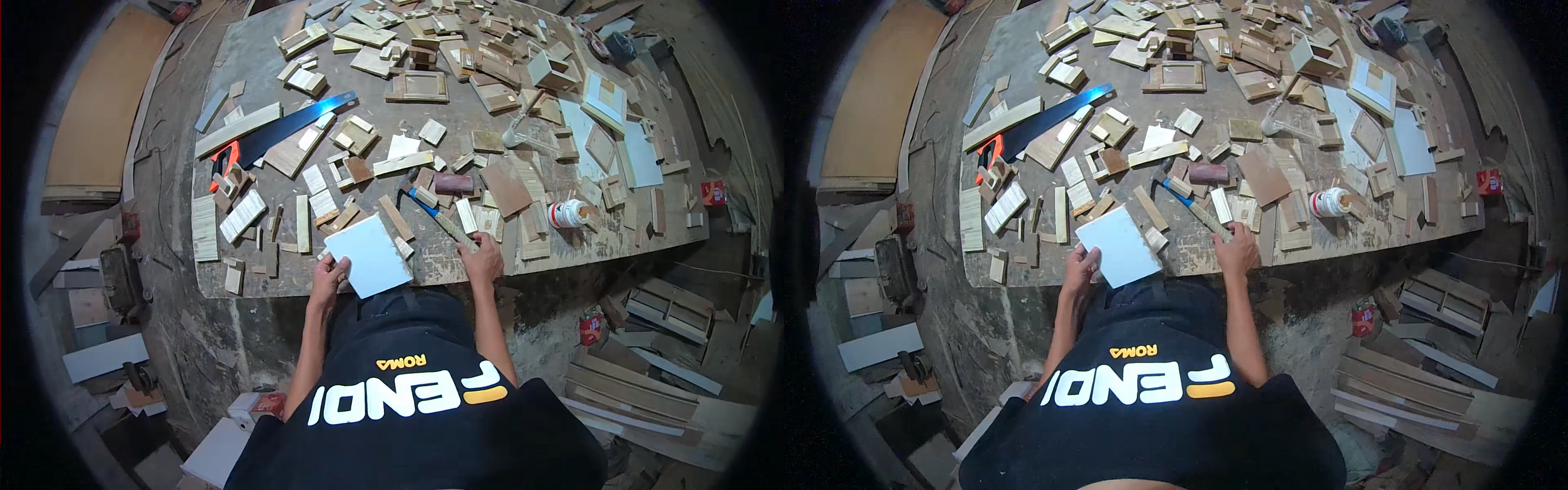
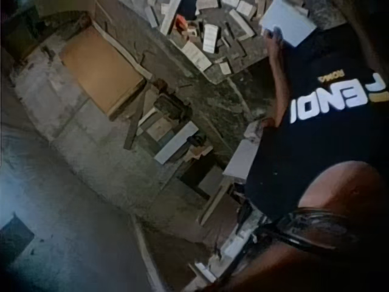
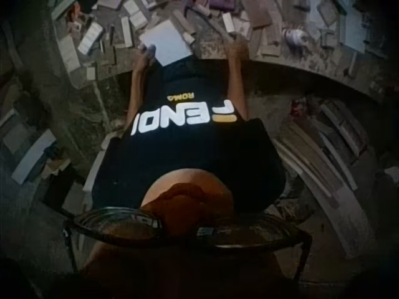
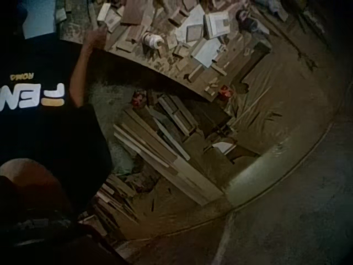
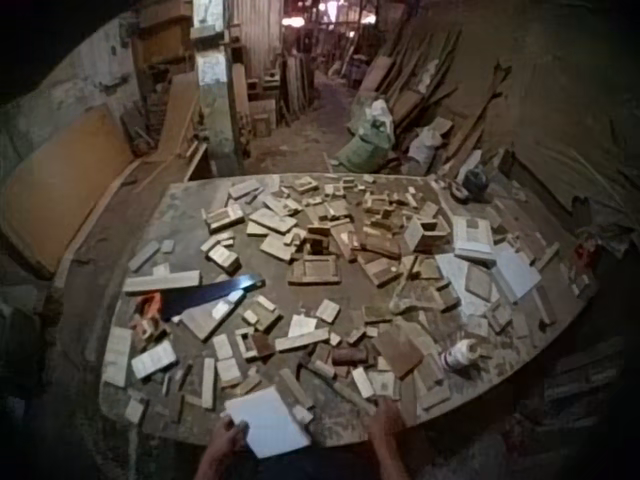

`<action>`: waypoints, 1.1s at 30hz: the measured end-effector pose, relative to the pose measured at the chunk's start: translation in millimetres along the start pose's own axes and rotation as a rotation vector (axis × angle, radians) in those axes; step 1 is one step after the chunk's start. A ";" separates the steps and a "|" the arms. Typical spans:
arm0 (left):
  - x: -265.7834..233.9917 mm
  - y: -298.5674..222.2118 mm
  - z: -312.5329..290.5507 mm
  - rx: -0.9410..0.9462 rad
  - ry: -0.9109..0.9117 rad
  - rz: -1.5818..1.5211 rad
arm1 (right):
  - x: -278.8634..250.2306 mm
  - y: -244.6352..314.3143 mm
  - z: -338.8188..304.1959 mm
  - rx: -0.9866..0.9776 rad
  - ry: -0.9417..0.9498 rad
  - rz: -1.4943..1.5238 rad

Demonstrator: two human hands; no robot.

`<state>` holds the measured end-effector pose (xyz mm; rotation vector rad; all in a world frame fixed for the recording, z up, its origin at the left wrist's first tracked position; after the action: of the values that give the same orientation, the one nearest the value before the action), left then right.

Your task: Apply adhesive to precise components of miniature wooden structures and bond them together.

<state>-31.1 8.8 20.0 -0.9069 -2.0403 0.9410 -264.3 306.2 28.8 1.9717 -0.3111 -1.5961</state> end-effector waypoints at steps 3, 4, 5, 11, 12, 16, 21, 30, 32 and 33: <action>-4.8 -4.5 -0.5 0.040 -0.061 -0.186 | 2.3 1.3 1.3 -0.025 0.093 -0.184; -2.2 -8.2 -1.2 0.045 -0.067 -0.189 | 5.4 -0.6 2.3 -0.026 0.125 -0.241; 0.2 -14.4 -1.1 0.047 -0.091 -0.205 | 8.0 -7.9 6.3 -0.062 0.107 -0.214; -20.3 -14.1 1.8 0.046 -0.071 -0.197 | -5.4 -7.0 19.8 -0.300 -0.031 -0.288; -22.6 -13.6 3.1 0.046 -0.070 -0.197 | -9.0 -3.6 21.9 -0.321 -0.033 -0.325; -28.3 -19.3 8.8 0.085 -0.059 -0.233 | -19.5 -7.4 33.3 -0.299 -0.043 -0.337; -27.5 -26.5 18.8 0.050 -0.061 -0.158 | -26.1 -8.8 31.1 -0.268 -0.103 -0.308; -38.3 -15.8 27.7 0.064 -0.066 -0.159 | -9.2 1.2 14.6 0.019 -0.334 -0.234; -41.0 -23.0 24.6 0.073 -0.072 -0.186 | -6.0 28.8 6.2 -0.063 -0.363 -0.155; -43.6 -25.6 22.8 0.081 -0.062 -0.232 | 2.7 47.8 2.3 -0.127 -0.220 -0.185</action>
<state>-35.0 -46.4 16.8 -0.5890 -2.0893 0.9256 -257.5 265.6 53.3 1.7747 -0.1095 -1.9065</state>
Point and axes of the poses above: each hand's wrist, its own z-axis towards the middle knuckle, its own x-axis out of the palm, y = z × x, the point moved 5 cm from there along z, towards the middle knuckle, and after that the axes turned 12 degrees about y, right-handed, at the moved point
